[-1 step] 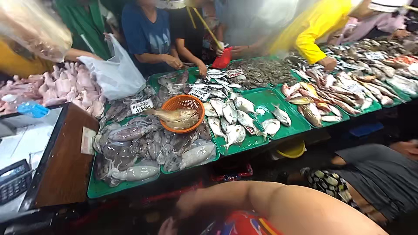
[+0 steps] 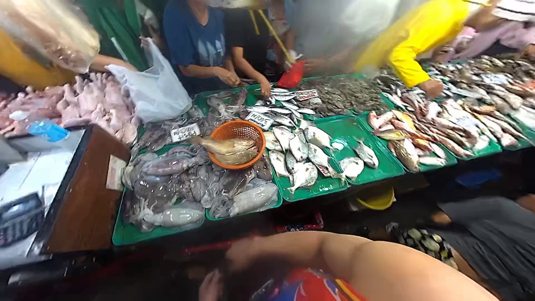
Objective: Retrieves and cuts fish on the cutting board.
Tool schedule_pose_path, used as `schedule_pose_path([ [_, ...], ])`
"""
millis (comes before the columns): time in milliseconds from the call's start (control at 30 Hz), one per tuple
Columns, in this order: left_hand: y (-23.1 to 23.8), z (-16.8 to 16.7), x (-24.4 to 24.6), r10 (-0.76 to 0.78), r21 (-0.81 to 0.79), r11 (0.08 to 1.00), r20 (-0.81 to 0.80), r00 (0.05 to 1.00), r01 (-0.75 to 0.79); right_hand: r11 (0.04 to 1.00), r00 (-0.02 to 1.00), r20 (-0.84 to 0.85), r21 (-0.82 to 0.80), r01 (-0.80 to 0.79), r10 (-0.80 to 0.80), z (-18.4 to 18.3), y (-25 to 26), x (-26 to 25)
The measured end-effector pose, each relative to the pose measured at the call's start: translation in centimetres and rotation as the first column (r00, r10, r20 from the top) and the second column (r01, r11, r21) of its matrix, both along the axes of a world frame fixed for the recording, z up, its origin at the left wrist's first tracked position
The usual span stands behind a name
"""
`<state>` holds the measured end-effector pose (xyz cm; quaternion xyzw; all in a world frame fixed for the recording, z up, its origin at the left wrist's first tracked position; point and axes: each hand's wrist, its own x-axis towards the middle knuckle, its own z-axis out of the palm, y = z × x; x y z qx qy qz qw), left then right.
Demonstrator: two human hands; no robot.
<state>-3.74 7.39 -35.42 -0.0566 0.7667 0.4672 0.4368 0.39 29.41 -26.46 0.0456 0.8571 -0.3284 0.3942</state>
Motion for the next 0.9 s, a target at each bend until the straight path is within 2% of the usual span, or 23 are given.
schedule_pose_path([
  [100, 4.9, -1.1, -2.1, -0.044, -0.034, 0.998, -0.005, 0.999, 0.044, 0.999, 0.999, 0.012, 0.013, 0.041, -0.041, -0.5, 5.1, 0.7],
  [200, 7.7, -1.4, -4.3, -0.179, -0.121, 0.978, -0.071, 0.981, 0.170, 1.000, 1.000, -0.004, 0.011, 0.010, -0.010, -1.4, 8.1, 0.8],
  [300, 9.5, -1.7, -6.3, -0.328, -0.217, 0.929, -0.108, 0.939, 0.300, 1.000, 1.000, -0.023, -0.019, 0.006, -0.007, -0.8, 9.6, 0.9],
  [400, 10.1, -2.5, -7.8, -0.406, -0.292, 0.887, -0.123, 0.906, 0.358, 0.998, 0.998, -0.043, -0.055, 0.035, -0.037, 0.5, 9.7, 1.0],
  [700, 9.1, -2.4, -11.2, -0.439, -0.565, 0.715, 0.097, 0.893, 0.412, 0.983, 0.987, -0.131, -0.174, 0.066, -0.089, 3.5, 10.3, -0.2],
  [900, 8.8, -3.1, -12.9, -0.385, -0.592, 0.711, 0.125, 0.914, 0.380, 0.981, 0.978, -0.168, -0.168, 0.094, -0.122, 3.9, 10.0, -2.0],
])
